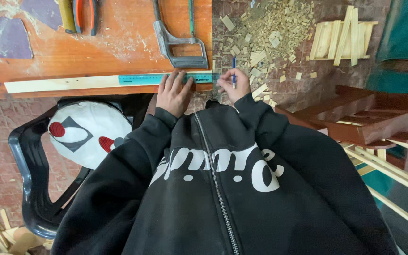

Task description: The person measures and marks a long wooden plank on a workbench using a metal ruler and a blue pencil. They repeatedly align the ruler at different positions along the plank and draw straight lines to indicate cut points.

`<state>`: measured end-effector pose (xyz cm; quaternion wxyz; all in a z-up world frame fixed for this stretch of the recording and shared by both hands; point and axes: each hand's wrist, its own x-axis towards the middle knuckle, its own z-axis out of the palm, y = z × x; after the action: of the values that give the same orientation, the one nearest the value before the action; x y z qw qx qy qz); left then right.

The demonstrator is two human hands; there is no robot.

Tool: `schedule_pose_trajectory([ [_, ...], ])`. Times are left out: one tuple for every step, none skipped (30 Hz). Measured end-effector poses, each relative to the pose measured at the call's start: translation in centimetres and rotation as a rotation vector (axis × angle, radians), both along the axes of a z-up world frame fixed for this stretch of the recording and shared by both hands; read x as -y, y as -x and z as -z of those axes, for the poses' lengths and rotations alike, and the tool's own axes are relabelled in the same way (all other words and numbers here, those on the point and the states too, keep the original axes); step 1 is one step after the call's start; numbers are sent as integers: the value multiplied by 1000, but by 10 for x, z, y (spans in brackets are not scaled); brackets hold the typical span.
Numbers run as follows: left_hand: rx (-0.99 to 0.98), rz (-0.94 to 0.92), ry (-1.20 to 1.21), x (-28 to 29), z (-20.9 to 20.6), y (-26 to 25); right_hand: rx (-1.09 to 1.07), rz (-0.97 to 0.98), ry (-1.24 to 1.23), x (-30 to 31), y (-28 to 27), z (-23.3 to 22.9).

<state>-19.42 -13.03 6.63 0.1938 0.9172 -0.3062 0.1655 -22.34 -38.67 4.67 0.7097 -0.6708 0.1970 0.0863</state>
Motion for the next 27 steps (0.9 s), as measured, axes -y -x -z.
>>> schedule_pose_trajectory([
  [-1,4,-1,-1,-2,0,-1,4,-1,-3,1,6],
  [-5,-10,-9,-1,-4,1,3,9,3,-5,2,11],
  [-8,-25,-18,-1,-6,1,7,14,6,-7,2,17],
  [-11,-20,-18,-3,0,2,4,19,6,-9,3,12],
  [3,-19,-35,-5,6,3,6,33,-22,-11,3,8],
  [18,-19,-54,-7,12,4,9,48,-52,-14,3,3],
  [17,-15,-55,-8,13,5,7,52,-53,-14,2,4],
  [19,-9,-57,-8,15,6,3,49,-51,-15,3,5],
  [22,-3,-60,-9,17,6,-1,46,-48,-15,3,7],
  [20,5,-60,-9,18,6,-3,54,-48,-15,3,8],
  [24,12,-65,-9,19,5,-13,67,-75,-15,3,9],
  [30,16,-69,-8,19,4,-21,76,-100,-14,2,10],
  [29,22,-68,-5,15,4,-22,82,-98,-14,1,23],
  [11,19,-64,-2,11,3,-10,79,-116,-13,0,36],
  [-6,16,-59,1,7,3,2,76,-134,-13,-1,48],
  [-6,16,-59,2,8,4,3,75,-134,-13,-1,40],
  [-15,44,-52,4,10,5,-3,82,-133,-14,-1,32],
  [-24,72,-46,5,12,6,-9,89,-133,-15,-1,24],
  [-24,71,-45,6,12,6,-8,88,-132,-16,-3,21],
  [-28,89,-57,7,11,6,2,71,-92,-16,-4,18],
  [-31,106,-69,9,11,6,13,53,-52,-16,-5,15],
  [-33,108,-69,10,14,8,11,55,-52,-17,-5,18],
  [-28,124,-82,10,16,9,17,68,-75,-18,-5,21],
  [-23,142,-94,12,19,10,23,83,-98,-18,-5,23],
  [-25,145,-94,13,21,11,22,86,-97,-17,-5,27],
  [-36,167,-107,14,23,13,29,79,-83,-17,-5,31],
  [-47,189,-121,15,25,15,36,73,-69,-17,-4,35],
])
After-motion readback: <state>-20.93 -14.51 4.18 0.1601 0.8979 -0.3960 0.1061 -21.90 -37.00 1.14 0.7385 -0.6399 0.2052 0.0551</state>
